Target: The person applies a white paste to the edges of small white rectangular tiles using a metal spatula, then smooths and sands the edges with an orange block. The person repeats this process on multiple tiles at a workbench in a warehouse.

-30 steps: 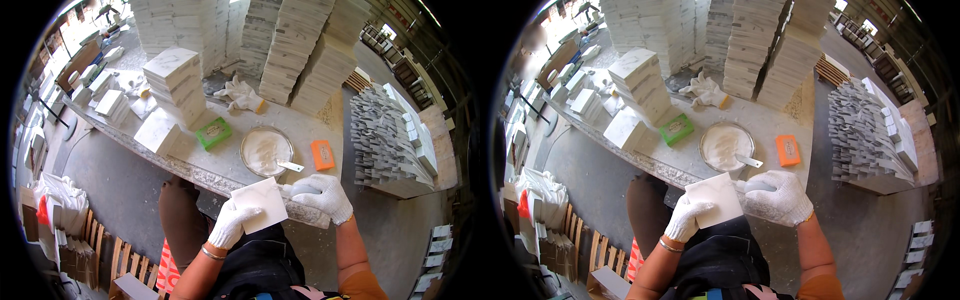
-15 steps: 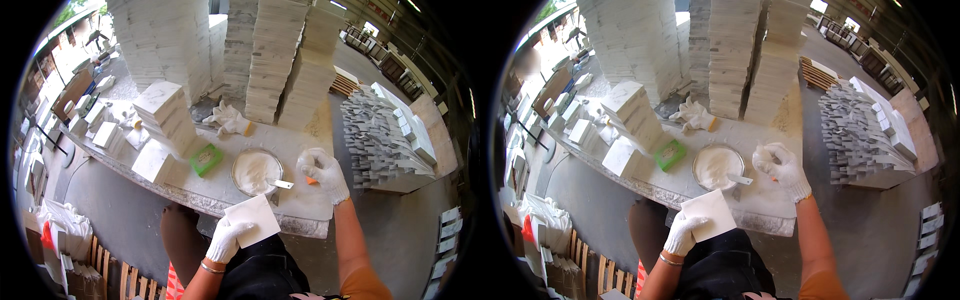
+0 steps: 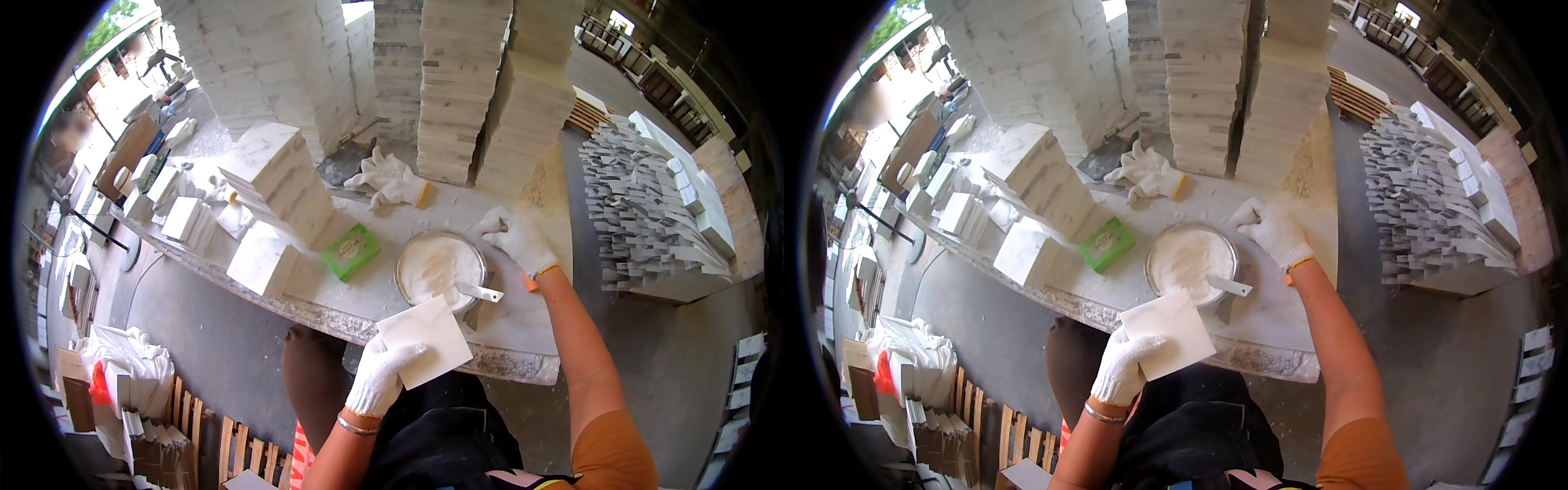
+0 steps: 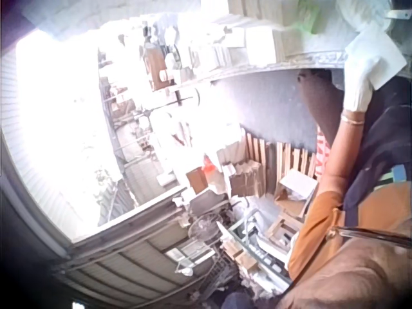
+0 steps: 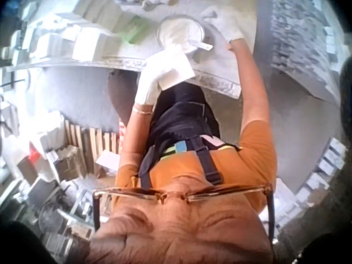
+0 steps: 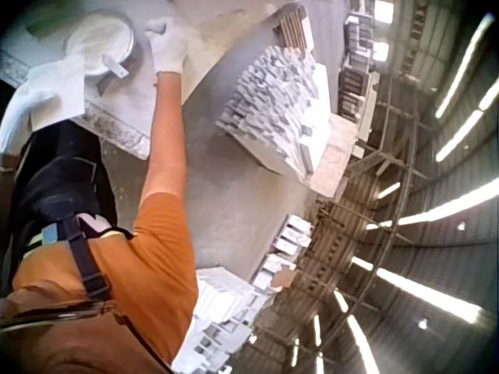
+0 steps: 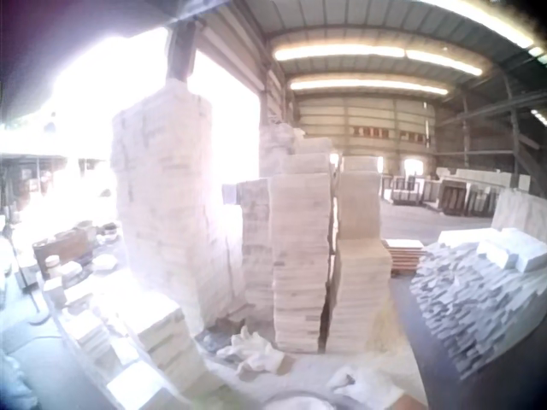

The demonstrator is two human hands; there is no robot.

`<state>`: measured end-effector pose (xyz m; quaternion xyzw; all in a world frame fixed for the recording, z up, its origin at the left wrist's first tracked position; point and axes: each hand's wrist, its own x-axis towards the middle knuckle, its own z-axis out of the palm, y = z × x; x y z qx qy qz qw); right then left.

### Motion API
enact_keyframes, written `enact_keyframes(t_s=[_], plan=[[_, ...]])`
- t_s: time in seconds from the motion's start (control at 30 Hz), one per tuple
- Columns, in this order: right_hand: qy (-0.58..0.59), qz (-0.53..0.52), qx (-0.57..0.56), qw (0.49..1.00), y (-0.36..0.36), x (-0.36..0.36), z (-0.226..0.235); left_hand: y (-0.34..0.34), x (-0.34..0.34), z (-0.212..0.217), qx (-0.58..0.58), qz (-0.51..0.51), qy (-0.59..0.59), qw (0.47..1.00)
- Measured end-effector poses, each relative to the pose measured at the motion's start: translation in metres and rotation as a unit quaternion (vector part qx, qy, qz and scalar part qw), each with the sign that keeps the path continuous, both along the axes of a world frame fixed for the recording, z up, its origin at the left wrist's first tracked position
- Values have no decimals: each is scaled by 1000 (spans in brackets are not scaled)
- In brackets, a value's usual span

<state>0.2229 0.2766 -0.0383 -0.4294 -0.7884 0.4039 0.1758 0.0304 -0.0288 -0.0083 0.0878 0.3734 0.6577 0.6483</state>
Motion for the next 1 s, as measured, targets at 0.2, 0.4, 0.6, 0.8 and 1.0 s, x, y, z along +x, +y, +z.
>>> enact_keyframes(t_s=[0.2,0.4,0.6,0.8,1.0], plan=[[-31,2,198,980,-23,11,27,5,3,2,-23,6,29,999],[8,-74,234,969,-73,42,56,11,4,6,-24,-4,37,999],[-51,-27,68,996,-134,23,85,14,-1,13,-27,12,19,999],[-3,20,127,992,-127,15,58,19,-9,15,-54,-4,46,997],[49,-1,-47,998,-114,12,50,25,-10,19,-67,13,56,996]])
